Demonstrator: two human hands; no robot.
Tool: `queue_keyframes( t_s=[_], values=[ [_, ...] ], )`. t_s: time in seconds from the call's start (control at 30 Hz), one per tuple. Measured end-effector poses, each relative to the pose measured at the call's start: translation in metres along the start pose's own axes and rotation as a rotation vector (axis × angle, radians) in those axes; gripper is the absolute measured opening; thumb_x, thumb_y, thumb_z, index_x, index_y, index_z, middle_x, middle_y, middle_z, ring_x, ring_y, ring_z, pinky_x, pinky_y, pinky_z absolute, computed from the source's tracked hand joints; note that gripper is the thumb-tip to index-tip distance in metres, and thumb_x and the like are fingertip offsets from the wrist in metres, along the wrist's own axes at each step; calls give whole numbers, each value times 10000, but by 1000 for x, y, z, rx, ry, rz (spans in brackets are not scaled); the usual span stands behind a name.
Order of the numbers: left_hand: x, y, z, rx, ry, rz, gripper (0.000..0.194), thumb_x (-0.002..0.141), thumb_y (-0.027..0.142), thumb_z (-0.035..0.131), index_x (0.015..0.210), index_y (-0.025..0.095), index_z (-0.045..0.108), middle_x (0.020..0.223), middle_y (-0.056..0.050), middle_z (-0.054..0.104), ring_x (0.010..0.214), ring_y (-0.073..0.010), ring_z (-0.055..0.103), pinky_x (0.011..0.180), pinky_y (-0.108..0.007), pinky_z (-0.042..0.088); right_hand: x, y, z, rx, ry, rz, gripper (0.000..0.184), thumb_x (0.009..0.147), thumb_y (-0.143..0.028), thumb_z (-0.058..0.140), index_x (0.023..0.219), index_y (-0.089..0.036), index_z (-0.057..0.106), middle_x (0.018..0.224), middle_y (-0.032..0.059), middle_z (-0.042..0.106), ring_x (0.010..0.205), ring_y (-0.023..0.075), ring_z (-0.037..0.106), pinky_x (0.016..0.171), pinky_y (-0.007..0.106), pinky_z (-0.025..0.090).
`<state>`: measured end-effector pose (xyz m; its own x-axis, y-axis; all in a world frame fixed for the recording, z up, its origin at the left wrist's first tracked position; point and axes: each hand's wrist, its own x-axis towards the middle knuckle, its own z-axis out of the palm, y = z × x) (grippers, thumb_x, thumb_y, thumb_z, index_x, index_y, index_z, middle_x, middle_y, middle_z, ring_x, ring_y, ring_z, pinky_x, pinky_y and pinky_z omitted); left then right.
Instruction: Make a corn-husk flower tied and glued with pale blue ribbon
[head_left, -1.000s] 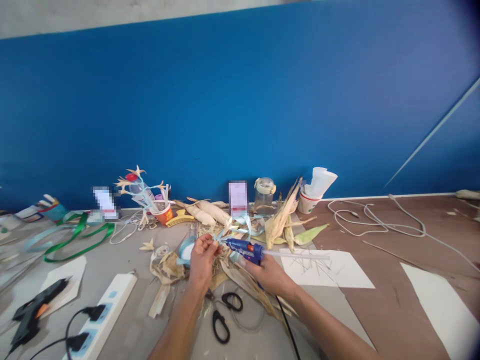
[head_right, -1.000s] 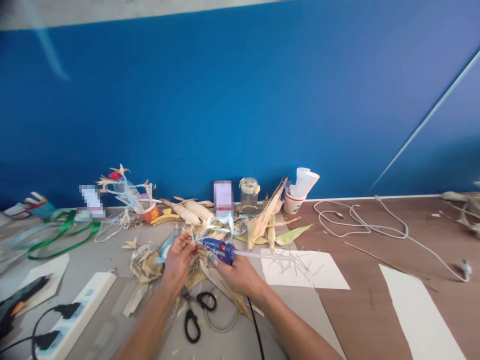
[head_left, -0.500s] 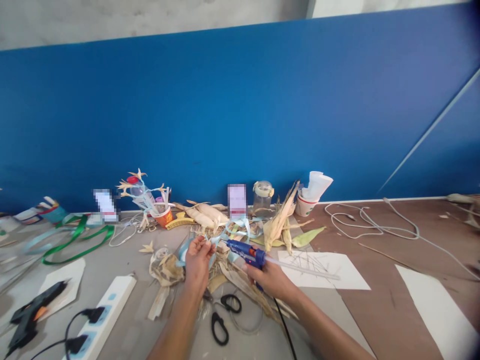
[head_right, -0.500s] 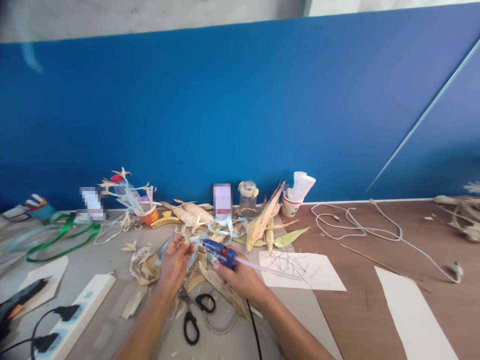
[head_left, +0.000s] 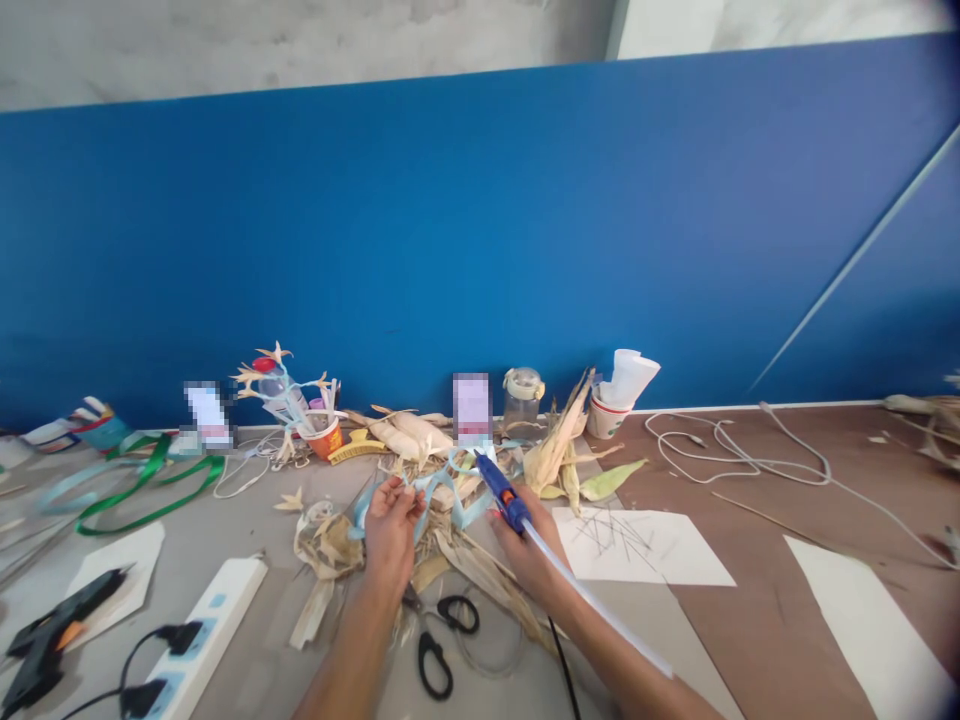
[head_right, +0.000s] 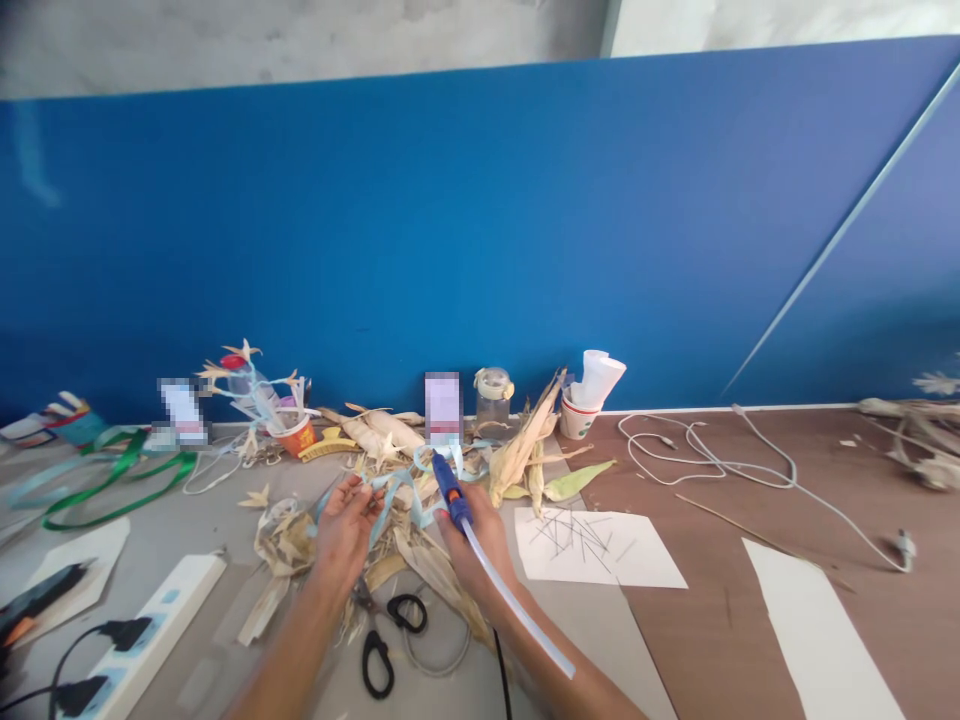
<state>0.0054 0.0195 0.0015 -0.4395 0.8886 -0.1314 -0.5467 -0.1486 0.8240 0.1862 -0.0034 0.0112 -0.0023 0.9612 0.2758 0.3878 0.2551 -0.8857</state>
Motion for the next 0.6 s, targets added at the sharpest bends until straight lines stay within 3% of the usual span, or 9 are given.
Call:
queue_keyframes(
  t_s=[0.17, 0.27, 0.37, 0.4, 0.43, 0.5, 0.6],
  values=[
    [-15, 10, -2, -105, -301, -132, 356, 513, 291, 804, 772, 243, 566, 674, 39, 598, 604, -122, 572, 686, -330, 508, 6, 6, 4, -100, 86, -68, 243, 782, -235, 509, 1020, -191, 537, 972, 77, 526, 887, 216, 544, 801, 347, 458],
    [-30, 8, -7, -26, -548, -260, 354, 483, 390, 809, 719, 253, 584, 559, 20, 552, 606, -177, 580, 693, -393, 505, 8, 11, 9, -165, 100, -125, 352, 743, -134, 474, 1090, -171, 514, 1022, 97, 510, 953, 231, 522, 854, 375, 445],
    [-44, 4, -5, 16, -661, -308, 393, 431, 402, 834, 680, 233, 581, 461, 17, 504, 646, -228, 591, 709, -434, 493, 10, 19, 13, -269, 158, -186, 444, 692, -91, 457, 1130, -152, 501, 1058, 121, 503, 997, 260, 499, 879, 428, 428],
    [-48, 4, -3, 48, -777, -344, 374, 456, 400, 827, 658, 219, 570, 465, 13, 512, 699, -234, 599, 739, -431, 482, 11, 22, 14, -311, 186, -205, 455, 685, -92, 457, 1135, -146, 499, 1063, 129, 502, 996, 271, 496, 870, 446, 428],
    [-50, 4, -1, 68, -923, -371, 402, 432, 396, 839, 660, 204, 569, 475, 11, 534, 691, -225, 597, 750, -429, 475, 12, 25, 15, -353, 213, -223, 463, 682, -94, 457, 1141, -139, 496, 1070, 136, 500, 993, 280, 494, 857, 459, 430],
    [-54, 8, 5, 93, -1037, -364, 407, 463, 369, 834, 711, 183, 571, 573, 11, 599, 614, -158, 576, 777, -406, 458, 14, 31, 14, -427, 262, -256, 482, 683, -91, 455, 1163, -133, 479, 1085, 145, 498, 995, 291, 488, 837, 468, 432],
    [-56, 15, 10, 96, -1068, -312, 340, 551, 360, 799, 709, 178, 560, 596, 15, 609, 609, -139, 578, 821, -411, 432, 15, 38, 13, -497, 299, -314, 507, 698, -87, 455, 1202, -141, 443, 1094, 143, 499, 1010, 289, 482, 824, 455, 430]
  ],
)
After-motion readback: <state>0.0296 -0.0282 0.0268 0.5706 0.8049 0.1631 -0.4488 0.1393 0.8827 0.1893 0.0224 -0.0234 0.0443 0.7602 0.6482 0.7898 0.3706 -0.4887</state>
